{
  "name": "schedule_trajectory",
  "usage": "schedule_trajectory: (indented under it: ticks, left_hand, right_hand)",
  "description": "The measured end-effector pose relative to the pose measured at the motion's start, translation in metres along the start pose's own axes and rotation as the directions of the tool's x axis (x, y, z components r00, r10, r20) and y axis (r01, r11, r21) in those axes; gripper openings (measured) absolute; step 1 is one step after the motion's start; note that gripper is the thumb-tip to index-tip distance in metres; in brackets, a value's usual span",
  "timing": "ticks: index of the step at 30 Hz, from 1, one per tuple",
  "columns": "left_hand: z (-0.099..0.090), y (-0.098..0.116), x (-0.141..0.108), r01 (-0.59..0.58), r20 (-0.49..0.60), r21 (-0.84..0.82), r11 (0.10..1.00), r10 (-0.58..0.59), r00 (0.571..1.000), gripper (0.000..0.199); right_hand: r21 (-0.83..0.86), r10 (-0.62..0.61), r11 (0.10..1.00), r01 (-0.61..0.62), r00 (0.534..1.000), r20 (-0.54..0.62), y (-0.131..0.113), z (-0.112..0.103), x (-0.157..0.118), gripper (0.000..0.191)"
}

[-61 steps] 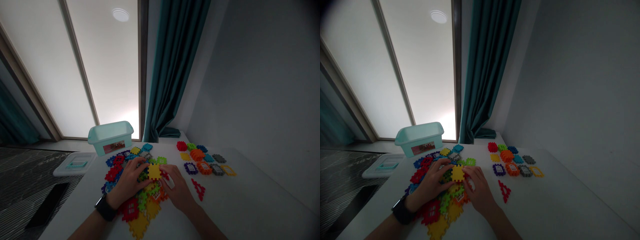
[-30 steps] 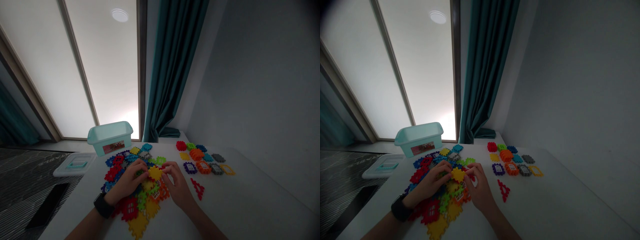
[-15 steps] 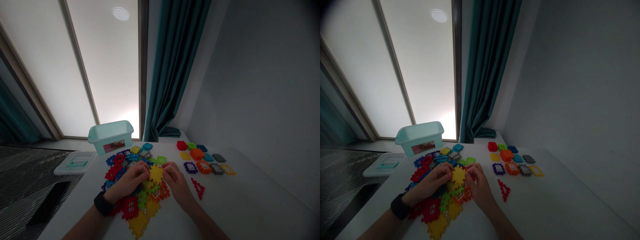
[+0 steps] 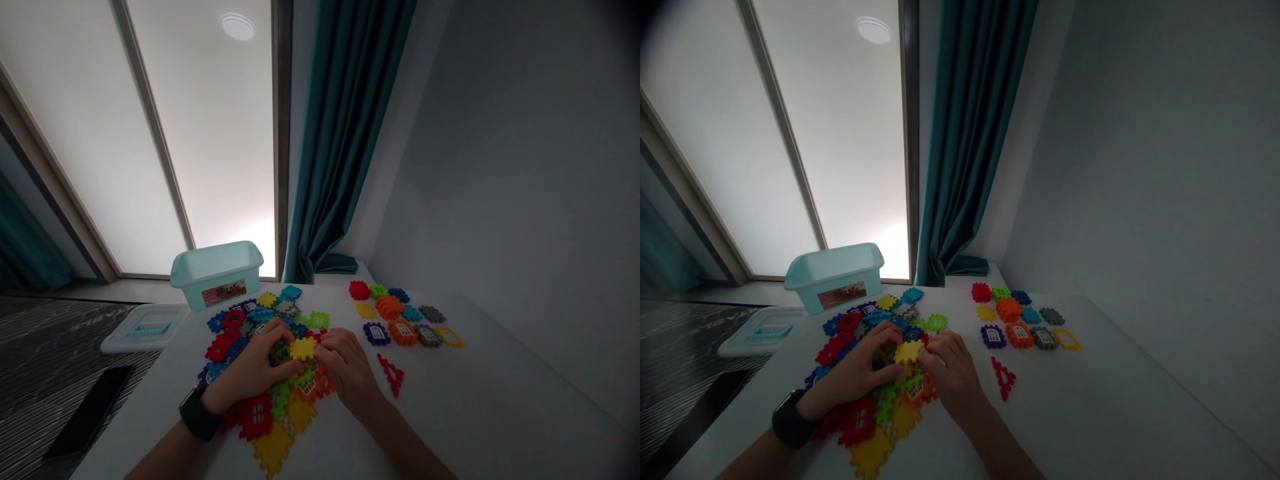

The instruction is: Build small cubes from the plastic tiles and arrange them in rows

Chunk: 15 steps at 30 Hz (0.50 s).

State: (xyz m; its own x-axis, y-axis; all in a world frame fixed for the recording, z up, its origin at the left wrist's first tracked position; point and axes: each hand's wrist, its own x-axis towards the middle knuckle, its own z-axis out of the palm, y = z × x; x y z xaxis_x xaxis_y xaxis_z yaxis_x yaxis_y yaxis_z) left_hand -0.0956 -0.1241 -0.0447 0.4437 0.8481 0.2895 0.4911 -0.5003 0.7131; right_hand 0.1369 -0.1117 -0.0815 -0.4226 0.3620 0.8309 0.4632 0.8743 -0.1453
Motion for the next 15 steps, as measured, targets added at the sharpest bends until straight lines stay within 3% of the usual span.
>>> schedule_trajectory:
  ticks: [7,12,15]
  left_hand:
    - [0.005,-0.020,0.001,-0.077,-0.145,0.075,0.994,0.088,0.986,0.037]
    - [0.009,-0.023,0.001,-0.140,-0.196,0.113,0.984,0.160,0.967,0.036]
    - [0.010,-0.022,0.001,-0.162,-0.192,0.108,0.981,0.180,0.965,0.036]
  right_hand:
    - [0.011,0.136,0.991,-0.137,0.989,0.062,0.000,0.006,-0.004,0.018]
    - [0.009,0.174,0.984,-0.176,0.980,0.099,0.003,0.007,-0.008,0.042]
    - [0.007,0.168,0.986,-0.169,0.981,0.096,0.003,0.007,-0.009,0.047]
